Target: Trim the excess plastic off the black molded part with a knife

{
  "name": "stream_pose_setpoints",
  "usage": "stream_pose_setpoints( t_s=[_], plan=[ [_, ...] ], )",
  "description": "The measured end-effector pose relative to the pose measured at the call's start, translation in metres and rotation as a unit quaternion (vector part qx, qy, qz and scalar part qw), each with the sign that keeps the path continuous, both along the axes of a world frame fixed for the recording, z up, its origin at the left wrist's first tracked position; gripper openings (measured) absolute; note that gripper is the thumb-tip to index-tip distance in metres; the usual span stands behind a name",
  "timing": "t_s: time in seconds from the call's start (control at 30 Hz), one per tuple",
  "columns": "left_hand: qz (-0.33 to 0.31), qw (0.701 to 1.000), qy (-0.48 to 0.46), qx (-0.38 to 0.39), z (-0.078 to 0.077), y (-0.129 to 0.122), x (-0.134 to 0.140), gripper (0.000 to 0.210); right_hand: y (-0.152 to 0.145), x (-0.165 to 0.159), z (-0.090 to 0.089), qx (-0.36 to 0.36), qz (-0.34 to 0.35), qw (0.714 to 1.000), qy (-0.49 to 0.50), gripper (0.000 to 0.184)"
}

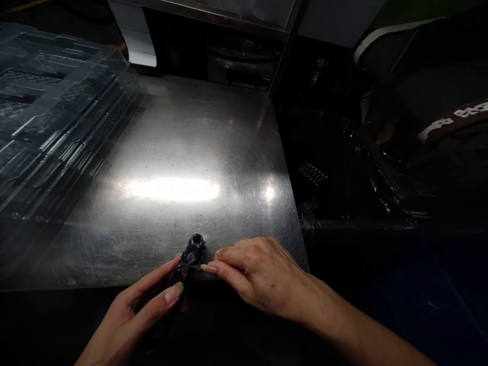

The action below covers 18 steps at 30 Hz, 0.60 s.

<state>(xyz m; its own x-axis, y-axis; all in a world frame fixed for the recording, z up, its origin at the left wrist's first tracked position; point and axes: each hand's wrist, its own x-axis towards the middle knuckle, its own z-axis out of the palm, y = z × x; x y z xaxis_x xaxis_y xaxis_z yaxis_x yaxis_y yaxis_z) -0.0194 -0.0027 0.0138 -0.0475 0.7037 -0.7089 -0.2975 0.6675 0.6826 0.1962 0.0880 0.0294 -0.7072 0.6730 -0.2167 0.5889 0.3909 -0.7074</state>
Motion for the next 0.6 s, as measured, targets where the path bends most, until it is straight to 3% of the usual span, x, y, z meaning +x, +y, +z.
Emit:
stream_pose_setpoints(
  t_s=[0.2,0.6],
  plan=[
    [0.014,1.0,0.018,-0.002,-0.001,-0.003,0.004,0.059,-0.018,-0.002,0.005,0.078,-0.031,0.992,-0.09,0.045],
    [0.018,1.0,0.013,0.01,0.0,-0.005,0.007,0.063,-0.05,-0.012,0.007,0.226,-0.098,0.962,-0.117,0.034]
  ],
)
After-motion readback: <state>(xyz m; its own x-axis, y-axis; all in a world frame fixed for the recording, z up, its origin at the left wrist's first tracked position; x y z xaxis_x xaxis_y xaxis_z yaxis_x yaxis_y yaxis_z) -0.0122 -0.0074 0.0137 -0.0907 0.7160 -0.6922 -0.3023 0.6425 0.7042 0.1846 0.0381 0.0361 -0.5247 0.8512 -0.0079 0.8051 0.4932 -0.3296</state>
